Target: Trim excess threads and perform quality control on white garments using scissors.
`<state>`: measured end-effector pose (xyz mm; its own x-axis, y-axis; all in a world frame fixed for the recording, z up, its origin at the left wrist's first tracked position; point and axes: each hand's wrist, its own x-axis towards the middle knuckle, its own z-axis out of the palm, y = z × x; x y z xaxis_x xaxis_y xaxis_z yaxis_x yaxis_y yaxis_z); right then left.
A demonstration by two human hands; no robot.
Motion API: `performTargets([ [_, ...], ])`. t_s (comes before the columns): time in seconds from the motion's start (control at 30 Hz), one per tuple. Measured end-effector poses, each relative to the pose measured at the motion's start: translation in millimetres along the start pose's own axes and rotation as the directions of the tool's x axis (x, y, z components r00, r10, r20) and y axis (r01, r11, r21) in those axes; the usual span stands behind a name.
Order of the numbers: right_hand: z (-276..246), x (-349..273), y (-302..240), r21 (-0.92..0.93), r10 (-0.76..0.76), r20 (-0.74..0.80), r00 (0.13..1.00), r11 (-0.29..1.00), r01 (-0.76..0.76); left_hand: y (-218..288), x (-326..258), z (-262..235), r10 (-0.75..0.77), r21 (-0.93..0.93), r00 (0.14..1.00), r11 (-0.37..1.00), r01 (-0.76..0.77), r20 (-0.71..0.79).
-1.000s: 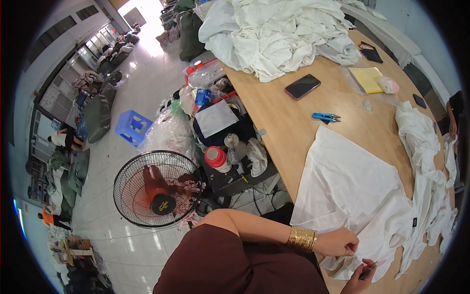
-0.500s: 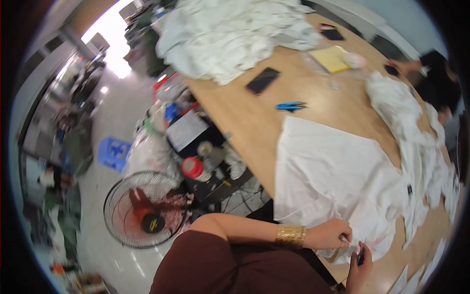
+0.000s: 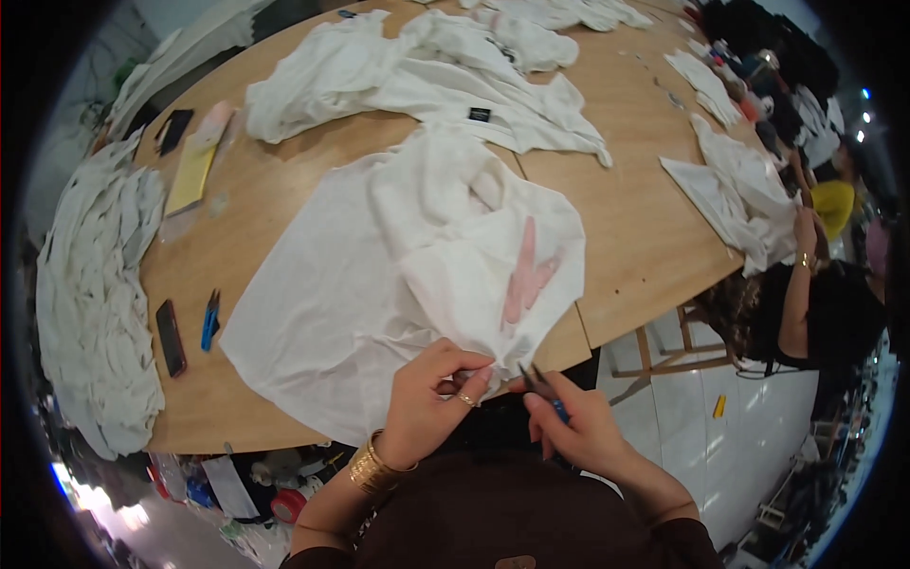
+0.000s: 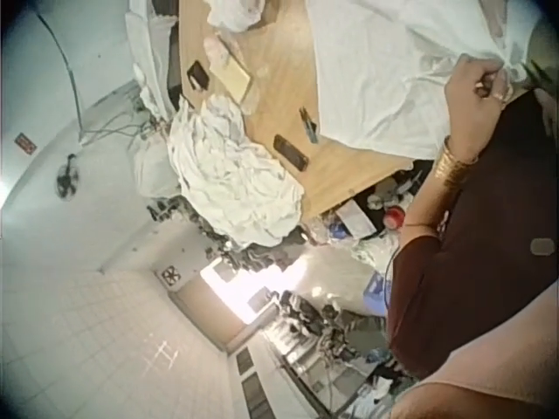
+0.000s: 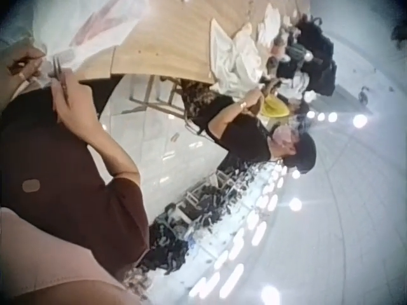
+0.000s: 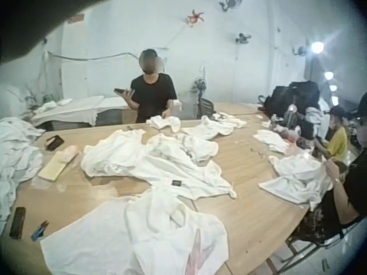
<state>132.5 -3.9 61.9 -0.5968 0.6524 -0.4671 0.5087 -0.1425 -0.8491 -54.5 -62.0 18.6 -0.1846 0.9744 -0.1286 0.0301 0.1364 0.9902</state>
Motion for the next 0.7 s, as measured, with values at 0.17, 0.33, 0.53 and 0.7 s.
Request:
performTargets([
  [0.17,-1.9,-2.4,8.8,-0.042,0.013,0.083,0.996,0.999,-0.009,5.1,3.1,9.4,0.031,0.092,0.999,0.995,-0.035,0.038],
  [0.33,-0.4,-3.4,13.6,-0.064,-0.049,0.055,0.997,0.997,0.052,6.1,-0.6,17.6,0.066,0.11,0.998,0.992,-0.065,-0.01],
  [0.53,1.9,-3.2,15.3,-0.109,-0.086,0.012,0.996,0.99,0.087,6.0,-2.3,17.7,0.052,0.133,0.999,0.99,-0.053,0.015],
  [0.7,4.5,-1.5,15.2,-0.123,-0.089,-0.001,0.996,0.988,0.088,7.1,-3.3,18.6,0.056,0.117,0.998,0.992,-0.056,0.009],
])
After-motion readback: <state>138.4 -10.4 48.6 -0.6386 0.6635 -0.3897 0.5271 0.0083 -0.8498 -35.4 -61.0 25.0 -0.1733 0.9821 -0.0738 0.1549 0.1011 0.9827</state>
